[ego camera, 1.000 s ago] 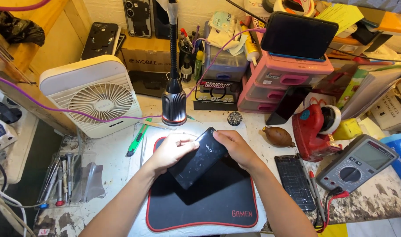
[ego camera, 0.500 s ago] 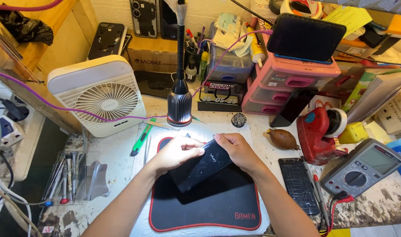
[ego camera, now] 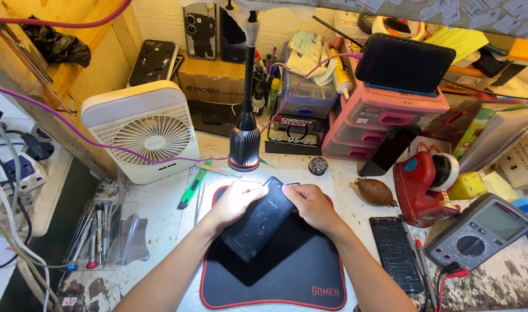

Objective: A person is inspecting and repairing a smartphone at a dedicated workstation, using a desk lamp for visibility and a small tool for manipulation.

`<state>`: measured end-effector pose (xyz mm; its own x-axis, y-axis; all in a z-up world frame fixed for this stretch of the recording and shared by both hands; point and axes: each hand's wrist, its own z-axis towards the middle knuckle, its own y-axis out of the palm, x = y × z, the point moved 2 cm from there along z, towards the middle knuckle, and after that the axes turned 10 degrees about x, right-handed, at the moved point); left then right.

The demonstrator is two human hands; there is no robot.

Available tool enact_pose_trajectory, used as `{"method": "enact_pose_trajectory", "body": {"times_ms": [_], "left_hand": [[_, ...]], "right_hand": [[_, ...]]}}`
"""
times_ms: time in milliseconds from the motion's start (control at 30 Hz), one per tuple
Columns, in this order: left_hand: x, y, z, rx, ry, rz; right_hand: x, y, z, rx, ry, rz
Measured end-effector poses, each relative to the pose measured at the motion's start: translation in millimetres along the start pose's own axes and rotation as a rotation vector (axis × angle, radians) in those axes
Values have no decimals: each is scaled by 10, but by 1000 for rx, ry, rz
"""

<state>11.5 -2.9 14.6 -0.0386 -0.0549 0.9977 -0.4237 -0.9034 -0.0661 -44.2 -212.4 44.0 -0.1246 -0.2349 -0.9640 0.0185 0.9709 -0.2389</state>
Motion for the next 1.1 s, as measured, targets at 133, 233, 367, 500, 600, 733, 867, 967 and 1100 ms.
{"method": "enact_pose_trajectory", "body": {"times_ms": [133,233,367,500,600,733,867,967,1100], "left_hand": [[-97,6,40,3,33,-49],[-44,8,0,0,82,-61],[71,30,-49,-6,106,-77],[-31,115,-31,25,127,-75],[-77,79,-17,90,113,-63],[96,8,-61,150,90,-66],[-91,-17,-35,142,168,-30],[90,-10,-88,153,191,-38],[-28,-2,-57,157,144,-110]], "right_hand": [[-35,-39,0,-1,-66,-41],[-115,6,-60,-8,-90,12],[-169,57,-122,-15,-117,55],[-373,169,-188,1,-109,145],[44,151,-58,-50,-49,233],[153,253,-83,-89,-5,202],[356,359,-41,10,-32,170],[440,353,-11,24,-42,188],[497,338,-2,28,-33,218]]}}
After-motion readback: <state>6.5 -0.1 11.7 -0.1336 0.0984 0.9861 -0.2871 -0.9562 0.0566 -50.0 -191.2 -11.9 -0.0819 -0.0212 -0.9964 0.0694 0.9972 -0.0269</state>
